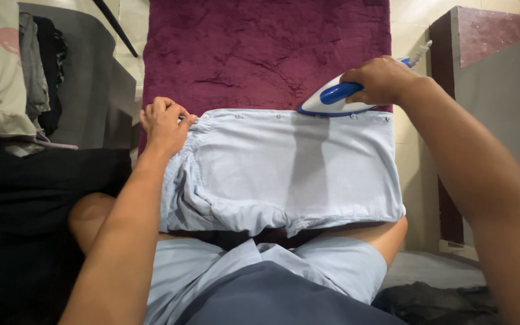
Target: The person irons a light blue shirt laid out on a maroon mat on the floor. They use a handheld iron to smooth the fabric, adjusting the shirt's position and flipping it over to iron different sections.
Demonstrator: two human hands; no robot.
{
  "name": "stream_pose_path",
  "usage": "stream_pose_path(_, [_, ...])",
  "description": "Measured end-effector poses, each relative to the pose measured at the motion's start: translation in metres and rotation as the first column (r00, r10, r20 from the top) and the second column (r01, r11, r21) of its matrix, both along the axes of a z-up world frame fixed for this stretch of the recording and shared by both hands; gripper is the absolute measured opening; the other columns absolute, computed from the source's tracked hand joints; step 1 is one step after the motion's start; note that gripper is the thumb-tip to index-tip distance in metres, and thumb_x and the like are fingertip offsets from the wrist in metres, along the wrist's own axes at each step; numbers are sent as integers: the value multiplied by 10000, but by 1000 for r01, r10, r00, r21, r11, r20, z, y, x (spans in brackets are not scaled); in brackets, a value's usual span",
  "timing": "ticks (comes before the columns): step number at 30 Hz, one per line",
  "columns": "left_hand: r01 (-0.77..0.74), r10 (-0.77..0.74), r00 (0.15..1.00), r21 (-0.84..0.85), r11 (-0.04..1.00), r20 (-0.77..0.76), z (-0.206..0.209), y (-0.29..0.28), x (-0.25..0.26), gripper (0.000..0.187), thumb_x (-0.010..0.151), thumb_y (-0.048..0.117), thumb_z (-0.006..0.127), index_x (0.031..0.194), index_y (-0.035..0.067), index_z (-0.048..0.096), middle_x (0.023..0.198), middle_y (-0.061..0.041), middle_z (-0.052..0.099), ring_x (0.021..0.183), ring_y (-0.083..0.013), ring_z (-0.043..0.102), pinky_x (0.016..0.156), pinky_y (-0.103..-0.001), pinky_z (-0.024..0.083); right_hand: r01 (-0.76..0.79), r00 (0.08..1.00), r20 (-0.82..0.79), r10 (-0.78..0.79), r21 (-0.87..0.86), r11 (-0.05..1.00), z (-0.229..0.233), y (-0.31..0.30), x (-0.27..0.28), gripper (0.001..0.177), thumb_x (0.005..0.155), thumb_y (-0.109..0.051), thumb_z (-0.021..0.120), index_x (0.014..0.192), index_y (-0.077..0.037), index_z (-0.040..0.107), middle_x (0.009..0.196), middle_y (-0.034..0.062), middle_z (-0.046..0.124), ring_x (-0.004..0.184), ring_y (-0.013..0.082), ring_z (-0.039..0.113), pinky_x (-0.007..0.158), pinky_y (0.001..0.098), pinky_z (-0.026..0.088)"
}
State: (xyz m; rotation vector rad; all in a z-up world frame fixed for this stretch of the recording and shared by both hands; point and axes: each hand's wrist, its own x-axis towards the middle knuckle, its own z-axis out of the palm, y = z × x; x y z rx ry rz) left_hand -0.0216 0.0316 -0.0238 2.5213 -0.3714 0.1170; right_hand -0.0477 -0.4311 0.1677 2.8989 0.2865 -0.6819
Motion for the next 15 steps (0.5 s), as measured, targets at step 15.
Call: stream_pose_path(15, [-3,3,1000,2,1000,-9,1,0,3,228,905,385,800,904,162,751,1207,-60,543,1209,-333,460,1144,-616,196,31,999,18,-30,-7,1000,-5,-26,-3,501,856,-448,765,1312,-251,697,1008,101,785,967,314,749,949,451,556])
